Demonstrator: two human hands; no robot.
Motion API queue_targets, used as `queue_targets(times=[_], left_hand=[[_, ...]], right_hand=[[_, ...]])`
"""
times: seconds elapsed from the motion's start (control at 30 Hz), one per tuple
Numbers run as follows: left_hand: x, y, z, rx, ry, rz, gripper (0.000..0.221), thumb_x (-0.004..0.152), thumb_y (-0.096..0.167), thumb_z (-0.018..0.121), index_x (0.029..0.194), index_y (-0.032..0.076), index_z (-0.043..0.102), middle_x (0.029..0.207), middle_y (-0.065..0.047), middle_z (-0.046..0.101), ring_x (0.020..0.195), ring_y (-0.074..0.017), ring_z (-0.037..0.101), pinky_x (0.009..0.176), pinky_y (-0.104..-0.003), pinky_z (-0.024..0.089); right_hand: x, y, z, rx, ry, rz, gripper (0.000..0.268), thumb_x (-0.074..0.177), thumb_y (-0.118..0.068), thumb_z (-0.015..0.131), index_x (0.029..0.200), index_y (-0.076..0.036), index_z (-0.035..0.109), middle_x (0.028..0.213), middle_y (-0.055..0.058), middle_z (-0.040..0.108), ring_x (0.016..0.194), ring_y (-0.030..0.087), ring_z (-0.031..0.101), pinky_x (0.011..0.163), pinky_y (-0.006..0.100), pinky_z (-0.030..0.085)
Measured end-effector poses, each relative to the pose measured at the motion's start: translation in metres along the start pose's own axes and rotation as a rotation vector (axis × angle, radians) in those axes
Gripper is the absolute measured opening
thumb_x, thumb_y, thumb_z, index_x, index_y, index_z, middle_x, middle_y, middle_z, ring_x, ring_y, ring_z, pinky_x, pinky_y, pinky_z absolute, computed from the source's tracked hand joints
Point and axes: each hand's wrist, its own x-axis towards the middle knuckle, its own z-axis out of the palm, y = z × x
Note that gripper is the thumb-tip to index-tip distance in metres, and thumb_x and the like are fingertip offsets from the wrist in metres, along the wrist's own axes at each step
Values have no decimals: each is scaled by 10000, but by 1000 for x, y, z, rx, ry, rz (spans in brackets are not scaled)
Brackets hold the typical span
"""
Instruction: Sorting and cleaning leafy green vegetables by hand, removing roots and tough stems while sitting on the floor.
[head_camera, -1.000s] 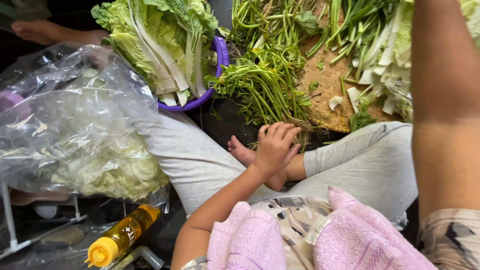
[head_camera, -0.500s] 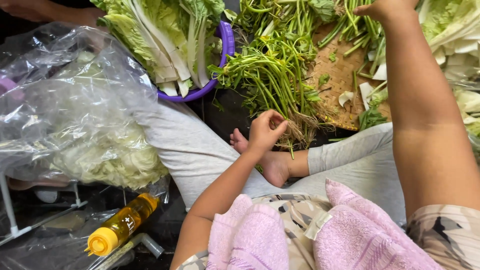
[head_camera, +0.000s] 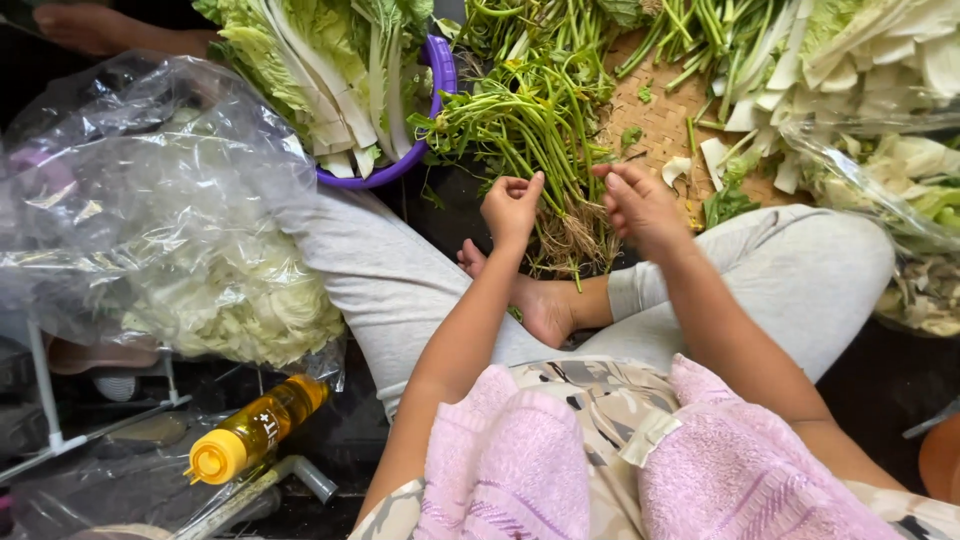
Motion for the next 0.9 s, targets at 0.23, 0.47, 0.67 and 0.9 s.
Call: queue_targets(times=[0.23,0.47,0.67,0.9], left_hand=[[34,-58,19,-267,-82,-146,311,841,156,808,1068,-25,696,854,-133,753,648,-189,745,572,-305,649],[-18,-33,1,-513,-139,-214,330,910,128,746,1182,-2,612,1018,-87,692,834,-157,756,779,-270,649],[-33,-44,10,-570,-95,-153,241,974,132,709,1172,69,587,1064,-91,721,843,-159,757,770,-272,656],[-44,-42,18,-562,-115,1,190,1019,66,636,1159,121,519,1065,-87,751,880,-106,736,792,-198,619]], right_hand=[[-27,84,61,399,-20,357,434,1083,-402,370,1411,-172,536,674,-68,513,528,103,493,479,246,402],[2,119,62,570,26,226,366,1079,-357,483,1412,-244,381,792,-11,603,600,113,609,515,241,476],[16,142,59,607,55,221,425,1029,-396,610,1381,-307,388,827,15,611,591,130,587,476,249,456],[21,142,57,614,78,219,391,1030,-376,622,1349,-330,400,807,6,604,576,127,567,461,247,423]])
